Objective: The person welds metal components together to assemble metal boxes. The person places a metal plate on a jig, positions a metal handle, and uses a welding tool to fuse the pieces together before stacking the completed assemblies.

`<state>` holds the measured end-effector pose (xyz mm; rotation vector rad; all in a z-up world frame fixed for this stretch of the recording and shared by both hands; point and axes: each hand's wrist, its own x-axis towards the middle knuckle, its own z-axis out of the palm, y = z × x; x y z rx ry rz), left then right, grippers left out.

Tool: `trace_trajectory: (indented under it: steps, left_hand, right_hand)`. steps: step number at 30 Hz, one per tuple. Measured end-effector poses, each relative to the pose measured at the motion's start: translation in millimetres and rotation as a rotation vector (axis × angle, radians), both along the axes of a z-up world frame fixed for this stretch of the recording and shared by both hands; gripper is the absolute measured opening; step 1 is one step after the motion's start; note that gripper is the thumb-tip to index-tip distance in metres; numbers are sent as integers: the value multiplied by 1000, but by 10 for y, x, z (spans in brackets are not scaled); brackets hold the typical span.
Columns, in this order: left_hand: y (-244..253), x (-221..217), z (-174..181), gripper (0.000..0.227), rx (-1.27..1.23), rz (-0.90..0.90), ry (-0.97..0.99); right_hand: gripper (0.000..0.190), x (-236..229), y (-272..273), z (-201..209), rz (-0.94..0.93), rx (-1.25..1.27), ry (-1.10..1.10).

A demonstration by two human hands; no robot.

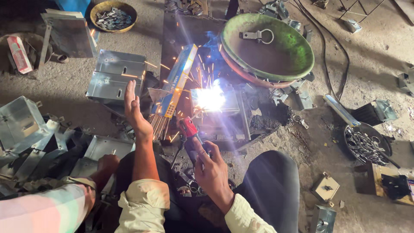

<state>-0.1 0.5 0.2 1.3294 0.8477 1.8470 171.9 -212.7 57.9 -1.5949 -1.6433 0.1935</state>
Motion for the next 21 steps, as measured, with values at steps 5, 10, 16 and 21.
trace_trajectory:
  steps: [5,10,16,21]
  left_hand:
    - [-33,-5,-5,71,-19,0,4]
    - [67,-32,-62,71,13,10,-7]
    - [25,-88,-46,74,-41,-8,-32]
    - [71,-17,-78,79,-151,-104,14]
  right_hand:
    - [74,-34,-7,-18,0,64,-85]
    - [77,-33,-12,-78,29,68,-87]
    - [55,475,-18,-219,162,317,-164]
    - [46,1292,-381,-220,-438,375,-238]
